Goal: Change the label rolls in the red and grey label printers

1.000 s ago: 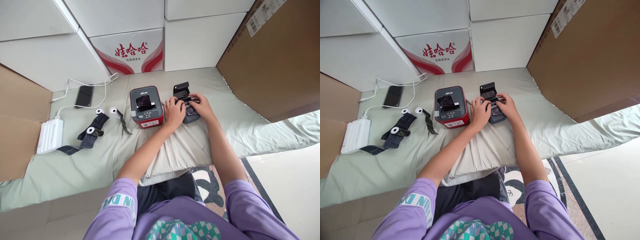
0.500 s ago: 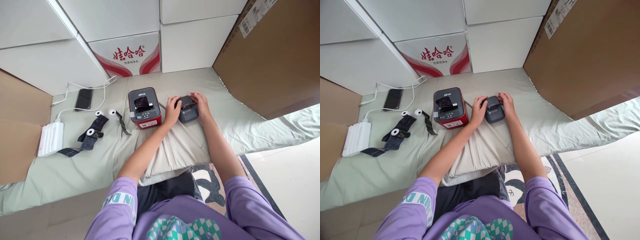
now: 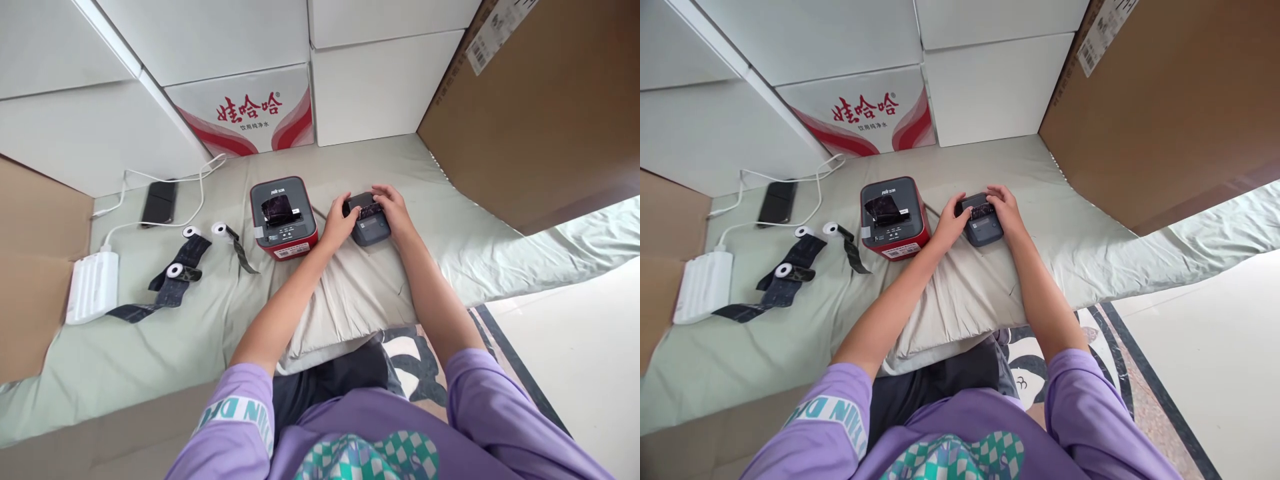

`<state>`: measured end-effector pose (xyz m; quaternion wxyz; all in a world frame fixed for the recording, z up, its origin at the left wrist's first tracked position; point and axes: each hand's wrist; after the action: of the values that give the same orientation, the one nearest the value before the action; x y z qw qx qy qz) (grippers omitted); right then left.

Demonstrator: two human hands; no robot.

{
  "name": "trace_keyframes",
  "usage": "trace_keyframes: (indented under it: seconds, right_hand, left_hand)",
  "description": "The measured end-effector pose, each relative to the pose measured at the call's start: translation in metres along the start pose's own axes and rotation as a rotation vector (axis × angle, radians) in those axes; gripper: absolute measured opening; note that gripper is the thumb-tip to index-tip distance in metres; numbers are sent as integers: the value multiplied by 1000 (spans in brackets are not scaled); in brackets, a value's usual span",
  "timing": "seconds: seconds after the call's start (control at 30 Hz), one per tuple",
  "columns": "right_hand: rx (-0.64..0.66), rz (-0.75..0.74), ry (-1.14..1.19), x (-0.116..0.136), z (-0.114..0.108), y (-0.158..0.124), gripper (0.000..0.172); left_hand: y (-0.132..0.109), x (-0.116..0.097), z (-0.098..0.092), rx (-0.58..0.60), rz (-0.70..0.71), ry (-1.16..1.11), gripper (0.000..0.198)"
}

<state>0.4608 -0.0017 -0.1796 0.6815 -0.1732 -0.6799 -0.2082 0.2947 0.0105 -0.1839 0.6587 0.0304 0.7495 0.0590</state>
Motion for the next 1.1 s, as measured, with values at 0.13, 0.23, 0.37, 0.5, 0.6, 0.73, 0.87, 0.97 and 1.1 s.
trace_keyframes:
  seconds: [0.13,0.23,0.37,0.5,0.6,0.73,0.87,0.97,1.1]
  right_hand:
    - [-23,-16,-23,2,-1,-2,35]
    - [-63,19,1,4,-1,-2,36]
    - [-143,56,66,9,-2,-2,34]
    - [-188,43,104,9,-4,0,26]
    - [-206,44,81,9,-3,1,23]
    - [-243,68,81,9,-2,2,24]
    - [-260,73,88,10,-4,3,24]
    - [-260,70,90,11,-5,3,24]
    - [-274,70,88,14,-3,1,22]
  left_hand:
    - [-3,-2,1,-11,1,32,49]
    - [-11,-22,1,-35,7,80,49]
    - [-26,-97,-40,70,269,55,42]
    - [-29,-163,-152,25,384,223,38]
    - [-14,-160,-233,-6,49,584,39]
    - [16,-123,-266,309,-401,815,51]
    - [26,-113,-251,384,-438,795,57]
    - [25,-117,-244,369,-439,781,56]
    - [25,-114,-244,412,-411,728,54]
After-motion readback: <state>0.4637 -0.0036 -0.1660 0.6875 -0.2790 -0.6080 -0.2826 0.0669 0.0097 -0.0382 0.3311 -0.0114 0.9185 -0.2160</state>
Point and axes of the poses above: each hand's wrist, its own y-axis towards the middle knuckle, its own z-axis out of the palm, x = y × z, and after that the axes turned 15 degrees about -x, right-handed
